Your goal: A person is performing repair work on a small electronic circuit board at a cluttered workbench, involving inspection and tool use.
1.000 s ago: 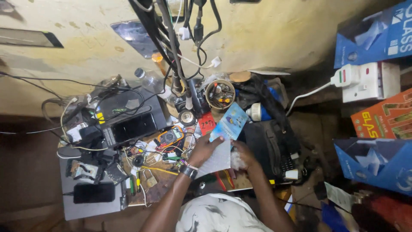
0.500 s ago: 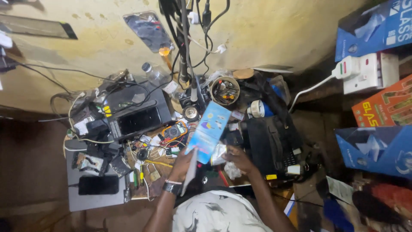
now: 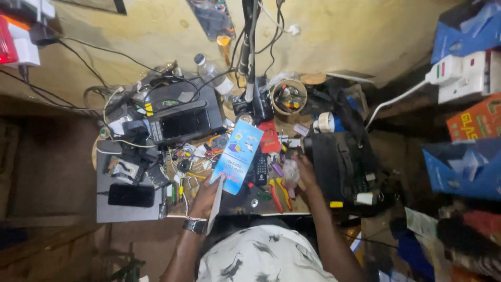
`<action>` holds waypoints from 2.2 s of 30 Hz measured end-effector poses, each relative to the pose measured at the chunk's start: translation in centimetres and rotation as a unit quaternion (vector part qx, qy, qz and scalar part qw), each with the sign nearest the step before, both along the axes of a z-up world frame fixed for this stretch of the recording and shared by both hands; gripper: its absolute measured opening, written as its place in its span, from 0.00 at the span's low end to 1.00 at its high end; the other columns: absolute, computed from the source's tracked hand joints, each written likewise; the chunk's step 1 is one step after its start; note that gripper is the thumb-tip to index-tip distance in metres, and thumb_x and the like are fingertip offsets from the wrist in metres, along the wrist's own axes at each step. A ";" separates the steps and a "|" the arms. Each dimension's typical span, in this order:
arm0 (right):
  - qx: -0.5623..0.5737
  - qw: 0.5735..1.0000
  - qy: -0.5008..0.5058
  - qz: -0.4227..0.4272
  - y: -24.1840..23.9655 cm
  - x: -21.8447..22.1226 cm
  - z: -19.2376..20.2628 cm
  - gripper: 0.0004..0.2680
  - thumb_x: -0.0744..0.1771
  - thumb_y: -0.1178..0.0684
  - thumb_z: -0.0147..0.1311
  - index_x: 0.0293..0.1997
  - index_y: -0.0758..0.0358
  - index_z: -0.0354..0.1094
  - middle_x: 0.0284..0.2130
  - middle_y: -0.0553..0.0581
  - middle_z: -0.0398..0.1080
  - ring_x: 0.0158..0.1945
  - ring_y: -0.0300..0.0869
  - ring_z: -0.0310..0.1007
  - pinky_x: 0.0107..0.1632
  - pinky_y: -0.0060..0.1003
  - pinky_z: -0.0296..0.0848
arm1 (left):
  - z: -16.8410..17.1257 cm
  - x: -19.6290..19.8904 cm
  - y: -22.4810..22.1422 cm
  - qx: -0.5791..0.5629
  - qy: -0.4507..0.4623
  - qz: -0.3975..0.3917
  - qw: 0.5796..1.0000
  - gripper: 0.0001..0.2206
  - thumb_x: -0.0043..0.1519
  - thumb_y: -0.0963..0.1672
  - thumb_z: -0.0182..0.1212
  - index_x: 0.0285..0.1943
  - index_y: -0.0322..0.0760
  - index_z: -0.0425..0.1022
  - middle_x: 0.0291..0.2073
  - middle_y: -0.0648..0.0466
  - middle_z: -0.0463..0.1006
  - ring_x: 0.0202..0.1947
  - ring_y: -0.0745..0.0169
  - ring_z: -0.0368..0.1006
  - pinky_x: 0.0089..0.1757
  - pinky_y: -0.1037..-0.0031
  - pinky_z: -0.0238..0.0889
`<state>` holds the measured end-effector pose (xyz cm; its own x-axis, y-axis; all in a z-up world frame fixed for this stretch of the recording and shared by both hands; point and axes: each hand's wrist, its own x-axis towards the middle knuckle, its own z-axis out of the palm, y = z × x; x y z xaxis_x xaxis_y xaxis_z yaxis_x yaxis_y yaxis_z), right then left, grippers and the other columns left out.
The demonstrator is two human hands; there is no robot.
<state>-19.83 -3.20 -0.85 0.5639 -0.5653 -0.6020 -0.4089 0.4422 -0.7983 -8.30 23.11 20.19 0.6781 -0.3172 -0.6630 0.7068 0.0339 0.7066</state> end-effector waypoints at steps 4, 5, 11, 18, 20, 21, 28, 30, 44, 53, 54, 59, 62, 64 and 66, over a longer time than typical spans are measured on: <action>0.192 0.973 -0.118 -0.047 2.5 0.5 9.0 0.11 0.59 0.58 0.56 0.40 0.62 0.59 0.31 0.56 0.63 0.35 0.46 0.69 0.39 0.43 0.70 | 3.2 -0.6 -0.4 -0.013 0.004 -0.003 1.000 0.05 0.52 0.40 0.60 0.34 0.33 0.72 0.20 0.51 0.71 0.22 0.65 0.70 0.31 0.71 0.68; 0.192 0.973 -0.117 -0.046 2.6 0.3 8.7 0.11 0.59 0.58 0.56 0.40 0.62 0.59 0.31 0.56 0.63 0.35 0.46 0.69 0.39 0.43 0.70 | 2.4 -0.6 -0.2 -0.013 0.004 -0.002 1.000 0.05 0.52 0.40 0.60 0.34 0.33 0.72 0.20 0.51 0.71 0.22 0.65 0.70 0.31 0.71 0.68; 0.102 0.981 -0.155 -0.048 3.2 -1.0 6.0 0.06 0.57 0.60 0.53 0.29 0.62 0.60 0.22 0.54 0.65 0.25 0.39 0.67 0.25 0.32 0.68 | 2.0 -1.4 -0.4 -0.044 0.011 0.022 0.999 0.06 0.51 0.39 0.62 0.33 0.30 0.71 0.18 0.49 0.70 0.21 0.62 0.70 0.30 0.68 0.68; 0.052 0.988 -0.144 0.025 5.3 0.4 15.1 0.15 0.56 0.60 0.44 0.45 0.59 0.61 0.27 0.57 0.67 0.26 0.37 0.68 0.26 0.28 0.67 | 1.7 -1.8 -0.8 -0.060 0.002 0.000 0.998 0.06 0.51 0.39 0.61 0.34 0.31 0.72 0.17 0.51 0.69 0.19 0.66 0.68 0.27 0.72 0.67; 0.049 0.987 -0.146 0.053 6.0 0.5 16.6 0.15 0.57 0.58 0.44 0.46 0.58 0.63 0.27 0.55 0.67 0.27 0.36 0.67 0.27 0.27 0.68 | 1.8 -2.0 -1.1 -0.061 -0.001 -0.006 0.998 0.06 0.51 0.40 0.61 0.34 0.31 0.72 0.16 0.52 0.68 0.18 0.67 0.67 0.26 0.72 0.67; 0.046 0.985 -0.142 0.087 6.4 0.5 17.5 0.14 0.58 0.53 0.47 0.46 0.58 0.64 0.30 0.54 0.66 0.30 0.35 0.67 0.32 0.28 0.68 | 2.0 -2.2 -1.4 -0.059 0.000 -0.014 0.998 0.06 0.51 0.40 0.61 0.34 0.32 0.73 0.16 0.52 0.69 0.19 0.67 0.68 0.26 0.73 0.67; 0.090 0.982 -0.153 0.062 8.4 2.2 21.3 0.10 0.59 0.57 0.56 0.40 0.65 0.64 0.30 0.55 0.67 0.31 0.37 0.66 0.34 0.33 0.67 | -0.8 -2.8 -2.7 0.012 -0.081 -0.141 0.987 0.12 0.53 0.47 0.58 0.43 0.41 0.74 0.24 0.53 0.74 0.21 0.71 0.65 0.26 0.83 0.58; 0.058 0.989 -0.128 0.054 4.9 2.3 17.5 0.08 0.59 0.57 0.55 0.37 0.65 0.66 0.27 0.55 0.67 0.28 0.36 0.65 0.29 0.30 0.65 | 0.0 -2.6 -2.0 0.033 -0.089 -0.162 0.982 0.16 0.54 0.51 0.54 0.45 0.43 0.72 0.27 0.51 0.76 0.25 0.69 0.66 0.28 0.82 0.56; 0.007 0.983 -0.055 -0.177 -14.8 10.5 6.8 0.17 0.60 0.43 0.57 0.45 0.65 0.64 0.36 0.65 0.65 0.40 0.50 0.66 0.43 0.50 0.65 | -2.0 -1.3 0.0 0.090 -0.017 -0.034 0.995 0.17 0.59 0.51 0.45 0.41 0.35 0.72 0.25 0.43 0.76 0.20 0.63 0.68 0.21 0.79 0.61; 0.000 0.987 -0.153 -0.044 -4.9 9.1 14.8 0.07 0.62 0.47 0.49 0.32 0.58 0.67 0.25 0.55 0.68 0.27 0.42 0.69 0.33 0.38 0.70 | -3.3 -0.8 0.5 0.080 -0.016 0.021 0.996 0.18 0.59 0.54 0.44 0.39 0.38 0.70 0.25 0.48 0.74 0.18 0.64 0.66 0.20 0.78 0.61; 0.070 0.987 -0.138 -0.041 -2.5 8.1 14.8 0.06 0.60 0.46 0.52 0.29 0.54 0.66 0.19 0.49 0.65 0.21 0.36 0.65 0.25 0.30 0.64 | -3.2 -0.8 0.3 0.007 0.033 0.034 0.999 0.19 0.59 0.55 0.42 0.38 0.40 0.70 0.25 0.49 0.74 0.18 0.66 0.66 0.21 0.80 0.60; 0.125 0.976 -0.122 0.132 7.6 3.5 15.6 0.13 0.61 0.42 0.51 0.41 0.60 0.67 0.11 0.50 0.57 0.09 0.34 0.56 0.09 0.26 0.55 | -5.5 0.0 -0.1 -0.106 0.113 0.016 0.988 0.24 0.59 0.57 0.34 0.40 0.37 0.69 0.24 0.51 0.76 0.14 0.69 0.64 0.17 0.82 0.59; -0.019 0.950 -0.096 0.297 11.6 2.7 22.6 0.11 0.58 0.52 0.54 0.41 0.57 0.69 0.27 0.53 0.68 0.28 0.36 0.68 0.28 0.29 0.68 | -4.2 -0.1 -1.8 0.021 0.041 0.167 0.985 0.16 0.61 0.52 0.43 0.38 0.37 0.70 0.24 0.51 0.72 0.19 0.67 0.64 0.22 0.82 0.56; -0.130 0.885 -0.141 0.424 12.3 2.5 20.6 0.19 0.55 0.49 0.62 0.49 0.51 0.65 0.36 0.53 0.71 0.43 0.39 0.68 0.46 0.38 0.66 | -6.9 0.5 -2.1 0.148 -0.041 0.193 0.969 0.16 0.57 0.51 0.51 0.40 0.36 0.69 0.28 0.51 0.71 0.24 0.67 0.63 0.28 0.80 0.59; -0.179 0.886 -0.076 0.422 12.1 2.1 18.4 0.13 0.58 0.49 0.57 0.45 0.50 0.67 0.34 0.51 0.71 0.42 0.39 0.69 0.44 0.36 0.67 | -7.8 -0.3 -2.4 0.188 -0.070 0.138 0.970 0.12 0.57 0.50 0.51 0.39 0.39 0.70 0.28 0.53 0.71 0.27 0.68 0.63 0.32 0.78 0.59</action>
